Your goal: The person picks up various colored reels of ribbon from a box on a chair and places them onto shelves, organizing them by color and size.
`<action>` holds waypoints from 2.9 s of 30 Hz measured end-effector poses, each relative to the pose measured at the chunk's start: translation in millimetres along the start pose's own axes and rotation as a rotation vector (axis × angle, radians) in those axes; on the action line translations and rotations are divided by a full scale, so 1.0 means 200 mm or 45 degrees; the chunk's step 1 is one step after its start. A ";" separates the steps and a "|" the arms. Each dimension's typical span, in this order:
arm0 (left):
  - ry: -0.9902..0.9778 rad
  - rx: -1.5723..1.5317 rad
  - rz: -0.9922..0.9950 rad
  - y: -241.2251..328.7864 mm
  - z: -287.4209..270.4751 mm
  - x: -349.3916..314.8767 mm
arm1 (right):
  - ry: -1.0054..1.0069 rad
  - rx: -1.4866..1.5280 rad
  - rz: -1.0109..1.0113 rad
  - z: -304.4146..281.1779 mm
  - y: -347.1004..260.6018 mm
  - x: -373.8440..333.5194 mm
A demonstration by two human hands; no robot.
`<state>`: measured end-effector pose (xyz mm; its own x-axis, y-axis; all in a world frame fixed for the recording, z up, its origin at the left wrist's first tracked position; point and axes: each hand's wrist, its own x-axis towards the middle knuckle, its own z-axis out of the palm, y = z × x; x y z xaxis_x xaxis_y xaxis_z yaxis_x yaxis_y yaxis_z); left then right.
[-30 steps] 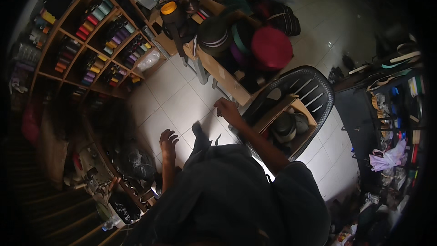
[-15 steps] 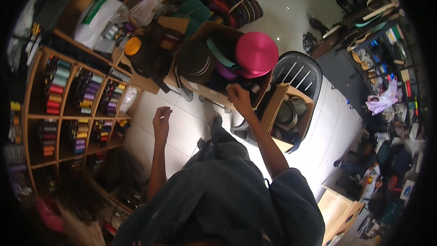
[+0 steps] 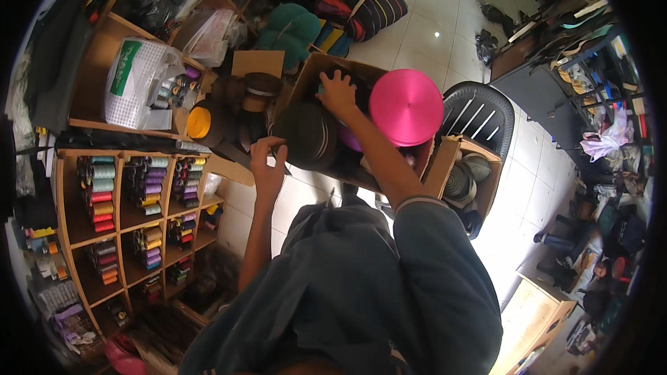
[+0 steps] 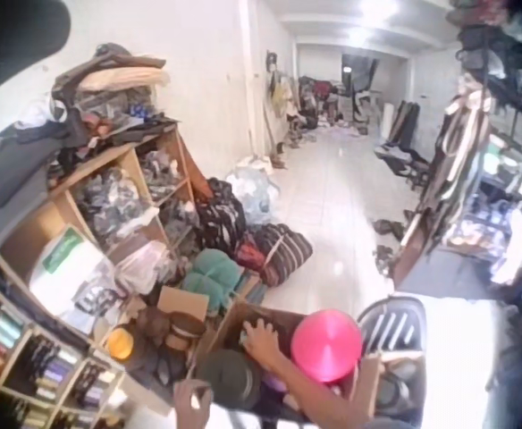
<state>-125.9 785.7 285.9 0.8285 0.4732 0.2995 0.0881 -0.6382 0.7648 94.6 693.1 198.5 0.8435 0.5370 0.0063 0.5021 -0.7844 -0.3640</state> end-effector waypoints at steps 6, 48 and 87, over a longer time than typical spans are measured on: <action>-0.285 0.357 0.262 0.01 0.10 0.17 | -0.083 -0.197 0.073 0.14 0.02 0.14; -0.497 -0.982 -0.183 -0.17 0.11 0.62 | 1.197 1.729 0.342 -0.72 -0.16 -0.43; -2.526 -0.692 -0.523 1.46 1.12 -1.44 | 2.065 1.619 1.054 -0.59 0.22 -3.47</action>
<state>-215.6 328.1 295.2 0.1785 -0.8599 -0.4783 0.5496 -0.3160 0.7734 -446.8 249.0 288.4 0.4650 -0.8756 -0.1306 0.2718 0.2816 -0.9202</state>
